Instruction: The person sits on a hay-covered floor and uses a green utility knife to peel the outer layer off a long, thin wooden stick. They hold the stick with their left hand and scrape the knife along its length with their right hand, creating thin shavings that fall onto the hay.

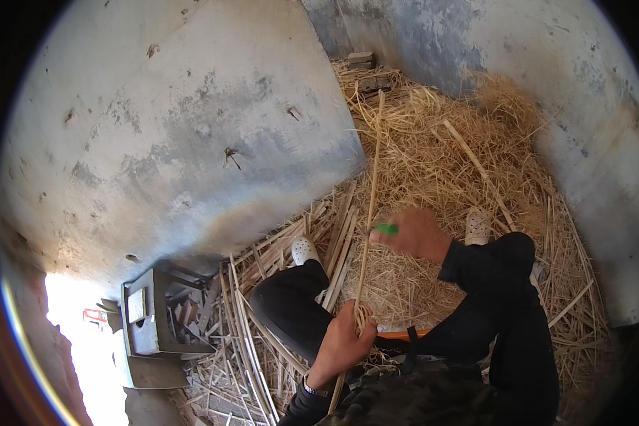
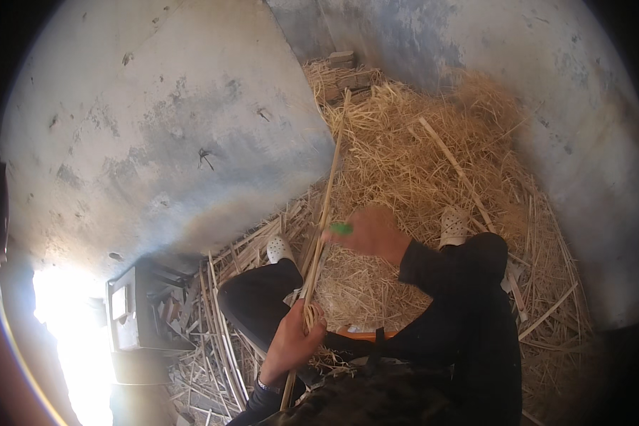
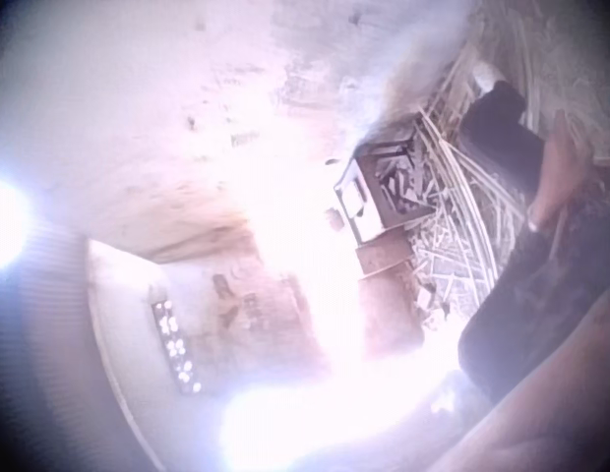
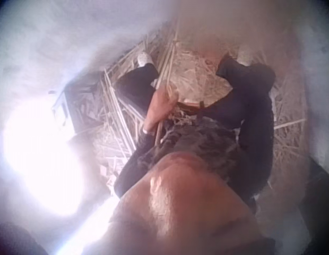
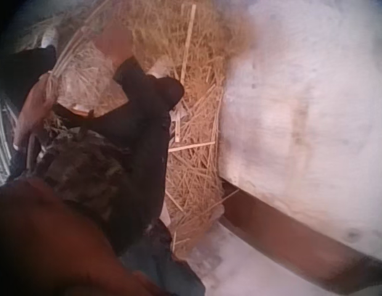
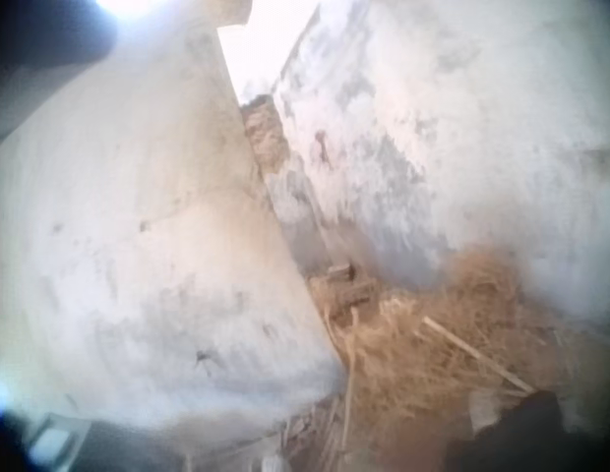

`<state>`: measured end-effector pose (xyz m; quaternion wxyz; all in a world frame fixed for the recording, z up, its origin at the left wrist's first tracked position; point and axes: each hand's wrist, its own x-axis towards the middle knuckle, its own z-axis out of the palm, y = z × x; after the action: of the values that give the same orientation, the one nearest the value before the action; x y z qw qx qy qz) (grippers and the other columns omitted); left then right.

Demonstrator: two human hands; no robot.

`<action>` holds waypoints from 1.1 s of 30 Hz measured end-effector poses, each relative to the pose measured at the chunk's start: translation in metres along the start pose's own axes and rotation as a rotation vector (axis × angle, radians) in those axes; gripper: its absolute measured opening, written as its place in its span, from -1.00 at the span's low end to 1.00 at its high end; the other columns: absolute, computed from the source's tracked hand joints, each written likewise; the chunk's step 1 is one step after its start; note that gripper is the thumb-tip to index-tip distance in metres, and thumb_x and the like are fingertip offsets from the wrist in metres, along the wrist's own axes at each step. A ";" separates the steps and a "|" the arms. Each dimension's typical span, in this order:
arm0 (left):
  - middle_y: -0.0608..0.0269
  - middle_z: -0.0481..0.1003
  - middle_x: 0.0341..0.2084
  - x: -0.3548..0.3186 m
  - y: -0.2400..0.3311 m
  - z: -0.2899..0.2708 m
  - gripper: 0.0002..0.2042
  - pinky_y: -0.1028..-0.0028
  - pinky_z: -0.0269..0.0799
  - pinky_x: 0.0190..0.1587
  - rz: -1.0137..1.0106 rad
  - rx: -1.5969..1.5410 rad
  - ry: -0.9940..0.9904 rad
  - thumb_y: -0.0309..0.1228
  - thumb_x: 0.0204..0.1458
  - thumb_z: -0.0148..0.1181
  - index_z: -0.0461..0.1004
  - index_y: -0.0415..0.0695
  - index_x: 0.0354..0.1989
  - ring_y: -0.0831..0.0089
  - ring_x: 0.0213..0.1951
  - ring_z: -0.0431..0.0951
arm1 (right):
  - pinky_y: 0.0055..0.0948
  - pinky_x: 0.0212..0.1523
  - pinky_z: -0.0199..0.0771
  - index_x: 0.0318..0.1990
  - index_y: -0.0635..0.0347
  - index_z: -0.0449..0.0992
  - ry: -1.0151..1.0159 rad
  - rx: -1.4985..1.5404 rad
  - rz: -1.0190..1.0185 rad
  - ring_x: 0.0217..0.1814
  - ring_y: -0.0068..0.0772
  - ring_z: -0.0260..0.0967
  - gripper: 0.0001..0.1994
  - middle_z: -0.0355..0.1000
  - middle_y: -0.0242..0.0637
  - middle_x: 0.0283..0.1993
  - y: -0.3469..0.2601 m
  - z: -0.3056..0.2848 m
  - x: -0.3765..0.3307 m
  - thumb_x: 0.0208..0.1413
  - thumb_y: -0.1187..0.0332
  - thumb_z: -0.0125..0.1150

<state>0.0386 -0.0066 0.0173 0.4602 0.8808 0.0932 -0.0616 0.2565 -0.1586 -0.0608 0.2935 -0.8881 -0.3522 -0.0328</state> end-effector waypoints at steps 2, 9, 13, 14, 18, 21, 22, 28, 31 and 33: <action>-0.18 0.47 -0.45 0.002 -0.001 -0.002 -0.70 0.14 0.42 -0.23 0.029 0.006 0.003 -0.35 0.02 0.14 0.31 -0.25 -0.13 -0.16 -0.30 0.52 | -0.26 -0.76 0.07 -0.81 0.07 0.36 -0.021 0.021 0.066 -0.85 -0.39 0.07 -0.20 0.02 -0.37 -0.90 0.003 -0.008 0.011 -0.01 -0.52 -0.19; -0.20 0.47 -0.43 -0.008 -0.006 -0.002 -0.68 0.14 0.40 -0.24 -0.008 0.021 -0.023 -0.36 0.02 0.14 0.30 -0.25 -0.11 -0.16 -0.28 0.51 | -0.17 -0.68 0.26 -0.78 0.19 0.41 -0.064 -0.024 0.046 -0.77 -0.22 0.26 -0.16 0.12 -0.26 -0.86 0.002 0.003 0.009 -0.01 -0.51 -0.16; -0.12 0.47 -0.36 -0.005 0.003 -0.011 -0.69 0.23 0.38 -0.14 -0.018 -0.014 -0.019 -0.36 0.03 0.12 0.33 -0.28 -0.10 0.01 -0.26 0.51 | -0.33 -0.76 0.11 -0.81 0.08 0.38 -0.105 -0.062 0.009 -0.82 -0.41 0.13 -0.16 0.06 -0.35 -0.87 -0.001 -0.001 0.011 -0.01 -0.55 -0.26; -0.12 0.46 -0.35 -0.002 0.003 -0.010 -0.68 0.23 0.38 -0.14 -0.023 -0.020 -0.021 -0.36 0.03 0.12 0.33 -0.28 -0.10 0.00 -0.26 0.50 | -0.33 -0.77 0.08 -0.82 0.09 0.36 -0.048 -0.035 -0.080 -0.83 -0.42 0.11 -0.16 0.05 -0.35 -0.88 -0.010 0.000 0.003 0.00 -0.55 -0.27; -0.14 0.46 -0.35 -0.005 0.003 -0.008 -0.66 0.22 0.38 -0.13 -0.027 0.024 -0.030 -0.34 0.03 0.13 0.33 -0.30 -0.09 -0.02 -0.25 0.51 | -0.33 -0.79 -0.01 -0.85 0.08 0.30 0.003 0.063 -0.009 -0.85 -0.43 0.01 -0.17 -0.03 -0.39 -0.89 -0.001 -0.016 0.023 0.00 -0.54 -0.26; -0.18 0.46 -0.33 -0.006 0.001 -0.007 -0.66 0.21 0.37 -0.12 -0.012 0.033 -0.052 -0.35 0.03 0.13 0.32 -0.32 -0.08 -0.06 -0.23 0.50 | -0.35 -0.80 -0.04 -0.86 0.05 0.27 -0.053 0.058 0.152 -0.85 -0.47 -0.03 -0.18 -0.06 -0.43 -0.88 0.018 -0.026 0.028 -0.01 -0.54 -0.23; -0.20 0.46 -0.33 -0.002 0.001 -0.008 -0.66 0.20 0.37 -0.12 -0.002 0.035 -0.048 -0.35 0.03 0.12 0.32 -0.33 -0.08 -0.08 -0.22 0.50 | -0.35 -0.80 -0.04 -0.86 0.04 0.26 -0.054 0.051 0.157 -0.85 -0.48 -0.05 -0.19 -0.07 -0.44 -0.88 0.021 -0.032 0.032 -0.02 -0.54 -0.21; -0.23 0.47 -0.41 -0.004 0.010 -0.009 -0.64 0.16 0.40 -0.18 0.006 0.060 -0.036 -0.38 0.02 0.13 0.30 -0.34 -0.06 -0.17 -0.25 0.51 | -0.37 -0.82 -0.09 -0.85 -0.01 0.27 0.000 -0.040 -0.068 -0.86 -0.53 -0.10 -0.22 -0.07 -0.48 -0.88 0.004 -0.020 0.022 0.00 -0.53 -0.23; -0.24 0.48 -0.42 -0.004 0.010 -0.006 -0.64 0.16 0.41 -0.21 0.023 0.086 -0.029 -0.38 0.02 0.13 0.29 -0.35 -0.07 -0.17 -0.27 0.52 | -0.31 -0.78 0.04 -0.83 0.11 0.31 0.151 -0.065 -0.056 -0.85 -0.43 0.01 -0.18 -0.03 -0.41 -0.89 0.033 -0.036 0.044 -0.02 -0.53 -0.17; -0.22 0.44 -0.54 -0.010 0.012 -0.005 -0.68 0.11 0.39 -0.36 0.106 0.059 -0.003 -0.38 0.01 0.14 0.25 -0.32 -0.15 -0.20 -0.39 0.50 | -0.39 -0.82 -0.08 -0.84 0.00 0.28 0.081 -0.048 -0.010 -0.87 -0.52 -0.05 -0.20 -0.04 -0.51 -0.89 0.027 -0.031 0.035 -0.03 -0.56 -0.27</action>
<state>0.0312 -0.0099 0.0317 0.4367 0.8976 0.0440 -0.0411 0.3049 -0.1701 -0.0399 0.2859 -0.8911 -0.3435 -0.0784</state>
